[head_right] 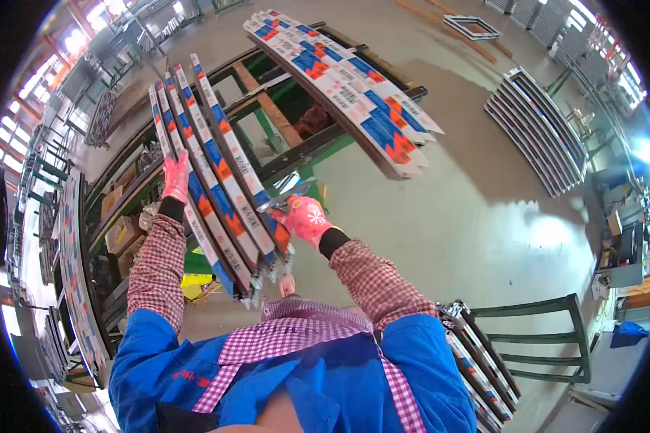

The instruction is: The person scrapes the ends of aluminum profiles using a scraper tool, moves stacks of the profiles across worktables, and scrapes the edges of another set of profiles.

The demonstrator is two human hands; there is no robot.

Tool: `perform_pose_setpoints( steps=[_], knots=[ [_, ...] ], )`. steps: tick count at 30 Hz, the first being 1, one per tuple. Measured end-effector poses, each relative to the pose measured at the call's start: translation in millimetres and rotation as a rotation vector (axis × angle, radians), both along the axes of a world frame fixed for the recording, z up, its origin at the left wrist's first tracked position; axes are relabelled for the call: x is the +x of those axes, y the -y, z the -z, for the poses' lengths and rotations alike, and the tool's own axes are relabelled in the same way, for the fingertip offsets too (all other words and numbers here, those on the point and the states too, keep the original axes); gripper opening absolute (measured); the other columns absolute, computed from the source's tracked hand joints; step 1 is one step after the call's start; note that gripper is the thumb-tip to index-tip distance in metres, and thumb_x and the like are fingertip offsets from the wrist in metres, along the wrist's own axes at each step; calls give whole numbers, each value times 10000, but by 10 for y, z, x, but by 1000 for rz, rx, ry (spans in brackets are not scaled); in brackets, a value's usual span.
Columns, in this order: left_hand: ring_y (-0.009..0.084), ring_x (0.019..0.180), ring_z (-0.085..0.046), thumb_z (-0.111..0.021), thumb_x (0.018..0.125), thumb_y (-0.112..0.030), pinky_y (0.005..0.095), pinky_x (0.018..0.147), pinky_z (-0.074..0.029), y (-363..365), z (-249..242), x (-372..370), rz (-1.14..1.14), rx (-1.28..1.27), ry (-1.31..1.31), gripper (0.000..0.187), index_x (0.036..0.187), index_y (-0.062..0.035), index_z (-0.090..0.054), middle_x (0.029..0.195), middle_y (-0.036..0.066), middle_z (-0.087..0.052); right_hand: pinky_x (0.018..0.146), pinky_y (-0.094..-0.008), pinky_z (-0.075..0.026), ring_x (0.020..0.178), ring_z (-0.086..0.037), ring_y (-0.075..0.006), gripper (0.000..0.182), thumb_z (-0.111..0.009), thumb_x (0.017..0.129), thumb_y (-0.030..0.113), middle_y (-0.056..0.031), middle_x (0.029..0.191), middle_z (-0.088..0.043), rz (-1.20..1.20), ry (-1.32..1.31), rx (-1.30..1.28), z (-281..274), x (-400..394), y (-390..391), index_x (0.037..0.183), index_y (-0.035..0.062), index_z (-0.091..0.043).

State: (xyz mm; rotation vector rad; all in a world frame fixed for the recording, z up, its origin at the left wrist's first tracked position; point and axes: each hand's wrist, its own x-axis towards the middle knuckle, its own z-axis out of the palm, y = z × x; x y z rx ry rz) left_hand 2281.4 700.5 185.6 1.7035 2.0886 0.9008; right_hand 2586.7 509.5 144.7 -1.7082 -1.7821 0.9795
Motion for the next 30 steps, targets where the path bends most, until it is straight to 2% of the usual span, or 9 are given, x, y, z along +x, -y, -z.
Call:
perform_pose_setpoints(
  steps=[7,12,16,18,21,23,24,26,30],
  knots=[
    [371,1181,-450,-525,855,-469,420,994,-353,-195,-106,1069,28,124,-14,598,1222,0,-482,1239,251,-485,706,-423,-492,824,-623,-350,350,-670,750,355,-176,849,-652,219,-21,375,-137,1409,-341,894,36,-657],
    [254,1105,-513,-455,933,-359,351,918,-414,-969,503,1852,330,-113,1012,415,1229,-71,-489,1273,101,-476,762,-422,-480,892,-603,-374,352,-636,796,333,-214,899,-644,427,217,209,-448,2181,-881,922,4,-642],
    [224,1017,-582,-428,935,-403,347,888,-437,-1819,1395,2458,254,-177,619,459,1178,-28,-533,1103,101,-622,744,-479,-454,845,-589,-399,370,-601,820,357,-226,874,-634,427,386,162,-202,2626,-1459,869,-8,-636],
    [276,1025,-573,-387,920,-476,389,924,-406,-2472,2554,2632,186,-108,994,536,1077,-6,-593,1065,123,-639,748,-506,-438,834,-578,-415,374,-604,809,367,-231,884,-628,330,500,237,294,2888,-1718,893,4,-635],
    [289,998,-592,-408,917,-387,395,895,-467,-2502,2892,3035,241,-507,2091,436,1097,-39,-601,1062,129,-642,876,-496,-397,987,-537,-424,522,-632,791,334,-217,1081,-593,451,439,448,642,2921,-1825,1168,-11,-523],
    [272,971,-608,-444,908,-361,393,861,-493,-2624,2869,3269,263,-517,1962,389,1096,-61,-605,1069,117,-641,945,-497,-346,1108,-475,-412,661,-642,789,304,-197,1180,-542,345,431,291,696,2984,-1791,1299,-24,-380],
    [270,981,-607,-454,902,-363,388,879,-489,-2649,2789,3372,330,-501,1982,397,1108,-58,-600,1091,99,-635,916,-470,-378,1068,-498,-392,419,-666,749,248,-201,1145,-531,388,329,335,526,2904,-1812,1086,33,-537],
    [271,1067,-572,-416,938,-332,414,985,-418,-2601,2474,3524,771,-546,2302,419,1211,-37,-534,1211,135,-576,918,-477,-367,1099,-475,-400,400,-679,732,242,-198,1162,-511,288,316,292,312,2852,-1822,1046,38,-540],
    [267,1077,-559,-427,930,-337,407,984,-410,-2673,2660,3685,572,-556,2194,423,1211,-38,-533,1217,130,-568,914,-487,-358,1135,-446,-417,392,-703,709,244,-228,1152,-476,256,226,244,288,2863,-1878,989,46,-513]
  ],
)
